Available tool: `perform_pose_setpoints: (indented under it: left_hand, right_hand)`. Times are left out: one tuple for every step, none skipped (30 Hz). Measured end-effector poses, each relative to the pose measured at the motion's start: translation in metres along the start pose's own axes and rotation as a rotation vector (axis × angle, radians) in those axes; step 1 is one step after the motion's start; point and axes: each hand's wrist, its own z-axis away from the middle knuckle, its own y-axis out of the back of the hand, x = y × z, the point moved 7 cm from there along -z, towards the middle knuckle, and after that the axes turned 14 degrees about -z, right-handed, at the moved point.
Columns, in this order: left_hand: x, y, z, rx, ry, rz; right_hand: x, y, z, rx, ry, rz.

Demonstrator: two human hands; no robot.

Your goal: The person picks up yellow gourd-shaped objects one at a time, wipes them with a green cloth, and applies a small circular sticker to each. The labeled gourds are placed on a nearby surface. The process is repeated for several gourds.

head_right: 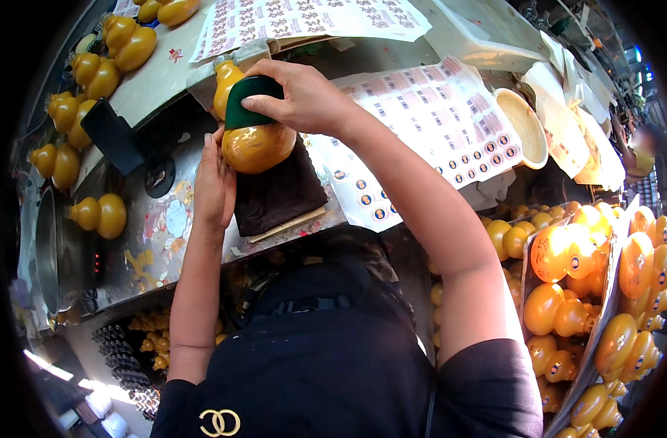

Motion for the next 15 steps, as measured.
perform_pose_setpoints:
  left_hand:
    - [0.001, -0.002, 0.000, -0.003, 0.002, 0.005]
    - [0.001, -0.003, 0.000, 0.007, -0.019, -0.044]
    - [0.000, -0.004, 0.001, 0.017, -0.041, -0.093]
    - [0.000, -0.005, 0.001, 0.027, -0.063, -0.142]
    - [-0.001, -0.006, 0.002, 0.031, -0.068, -0.120]
    - [-0.001, -0.008, 0.003, 0.036, -0.073, -0.098]
    - [-0.001, -0.008, 0.004, 0.041, -0.078, -0.075]
    - [0.000, -0.010, 0.004, 0.031, -0.083, -0.068]
    - [0.001, -0.012, 0.004, 0.022, -0.089, -0.062]
    - [0.002, -0.014, 0.004, 0.012, -0.094, -0.055]
    - [0.001, -0.014, 0.004, 0.018, -0.087, -0.058]
    - [0.000, -0.013, 0.004, 0.023, -0.081, -0.061]
    - [0.000, -0.012, 0.004, 0.026, -0.074, -0.064]
    - [0.001, -0.013, 0.004, 0.032, -0.073, -0.080]
    - [0.004, -0.013, 0.005, 0.036, -0.071, -0.097]
  right_hand:
    - [-0.001, 0.000, 0.001, 0.010, -0.002, -0.014]
    - [-0.001, 0.002, 0.002, 0.018, -0.006, -0.016]
    - [0.000, 0.004, 0.004, 0.027, -0.011, -0.018]
    - [0.001, 0.006, 0.006, 0.035, -0.015, -0.020]
    - [-0.003, 0.005, 0.008, 0.003, -0.019, -0.076]
    - [-0.010, 0.004, 0.010, -0.028, -0.023, -0.133]
    - [-0.013, 0.002, 0.010, -0.061, -0.027, -0.189]
    - [-0.009, 0.001, 0.010, -0.058, -0.003, -0.040]
    - [-0.003, 0.002, 0.010, -0.052, 0.007, -0.040]
    - [0.003, 0.002, 0.008, -0.045, 0.017, -0.039]
    - [0.005, 0.002, 0.006, -0.043, 0.030, -0.037]
    - [0.005, 0.002, 0.004, -0.033, 0.039, -0.013]
    - [0.004, 0.002, 0.001, -0.022, 0.048, 0.013]
    - [0.003, 0.002, 0.000, -0.010, 0.058, 0.039]
    - [0.003, 0.004, 0.001, 0.015, 0.053, 0.007]
